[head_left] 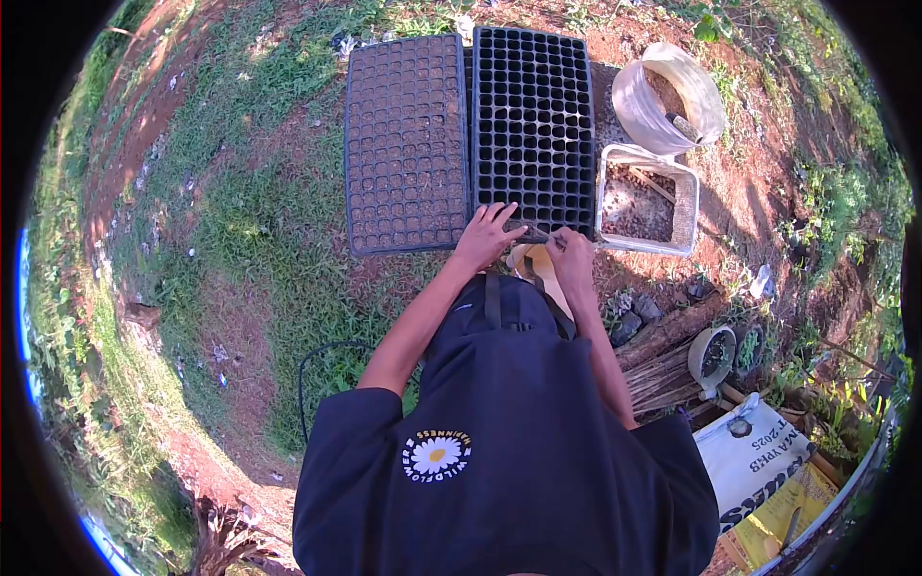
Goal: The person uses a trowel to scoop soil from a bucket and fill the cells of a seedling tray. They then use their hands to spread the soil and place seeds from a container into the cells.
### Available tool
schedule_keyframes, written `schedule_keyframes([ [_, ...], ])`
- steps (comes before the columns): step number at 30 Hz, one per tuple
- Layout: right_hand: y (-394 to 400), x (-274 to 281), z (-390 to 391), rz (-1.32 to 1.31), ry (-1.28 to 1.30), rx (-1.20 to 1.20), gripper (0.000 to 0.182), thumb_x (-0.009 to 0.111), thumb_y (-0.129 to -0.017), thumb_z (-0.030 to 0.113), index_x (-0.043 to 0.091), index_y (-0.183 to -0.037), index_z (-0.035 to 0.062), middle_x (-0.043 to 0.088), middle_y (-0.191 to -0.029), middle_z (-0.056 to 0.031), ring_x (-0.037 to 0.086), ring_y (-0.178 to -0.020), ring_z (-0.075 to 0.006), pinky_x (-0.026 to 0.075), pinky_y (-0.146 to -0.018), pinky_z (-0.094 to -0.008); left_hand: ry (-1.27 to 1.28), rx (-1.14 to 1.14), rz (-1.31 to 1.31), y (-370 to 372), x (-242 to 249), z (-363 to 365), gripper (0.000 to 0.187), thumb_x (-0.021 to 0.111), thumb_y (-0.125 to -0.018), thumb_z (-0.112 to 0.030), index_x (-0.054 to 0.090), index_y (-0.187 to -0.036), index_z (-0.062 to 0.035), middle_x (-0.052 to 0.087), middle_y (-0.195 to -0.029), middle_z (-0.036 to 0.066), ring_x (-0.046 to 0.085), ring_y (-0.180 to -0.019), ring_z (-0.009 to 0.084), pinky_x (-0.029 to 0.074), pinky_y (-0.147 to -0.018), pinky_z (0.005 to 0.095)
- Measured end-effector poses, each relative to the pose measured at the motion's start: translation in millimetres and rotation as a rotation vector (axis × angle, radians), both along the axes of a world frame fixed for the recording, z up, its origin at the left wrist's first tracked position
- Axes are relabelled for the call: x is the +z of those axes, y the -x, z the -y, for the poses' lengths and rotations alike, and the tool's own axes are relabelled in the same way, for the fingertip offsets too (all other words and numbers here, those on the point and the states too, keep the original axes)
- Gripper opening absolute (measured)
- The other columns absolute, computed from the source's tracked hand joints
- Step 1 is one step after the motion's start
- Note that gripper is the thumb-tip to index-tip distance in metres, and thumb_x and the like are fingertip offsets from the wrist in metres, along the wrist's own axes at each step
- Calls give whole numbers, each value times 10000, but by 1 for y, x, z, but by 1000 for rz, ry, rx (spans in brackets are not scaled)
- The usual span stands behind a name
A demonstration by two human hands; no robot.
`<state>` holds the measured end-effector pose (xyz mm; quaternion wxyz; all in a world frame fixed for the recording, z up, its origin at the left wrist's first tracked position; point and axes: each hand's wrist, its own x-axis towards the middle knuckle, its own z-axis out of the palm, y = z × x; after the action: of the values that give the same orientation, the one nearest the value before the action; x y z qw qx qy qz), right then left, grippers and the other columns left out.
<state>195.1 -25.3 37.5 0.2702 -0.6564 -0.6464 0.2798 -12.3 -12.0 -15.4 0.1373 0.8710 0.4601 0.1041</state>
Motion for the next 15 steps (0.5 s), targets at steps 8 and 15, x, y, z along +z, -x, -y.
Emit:
schedule_keyframes([
  [8, 5, 10, 3, 20, -42, 34, 98, 684, -792, 60, 674, -830, -30, 673, -788, -204, 633, -776, -370, 501, -724, -454, -22, 6, 0, 2, -8, 2, 418, 685, -879, -266, 638, -1294, -261, 424, -1500, 122, 394, -1368, 323, 347, -1096, 494],
  [15, 5, 4, 6, 6, 8, 34, 109, 692, -786, 67, 671, -828, -31, 666, -787, -203, 623, -785, -372, 493, -740, -458, -9, -8, -14, 1, -3, 2, 391, 687, -877, -262, 651, -1266, -251, 436, -1492, 121, 404, -1360, 331, 356, -1089, 492],
])
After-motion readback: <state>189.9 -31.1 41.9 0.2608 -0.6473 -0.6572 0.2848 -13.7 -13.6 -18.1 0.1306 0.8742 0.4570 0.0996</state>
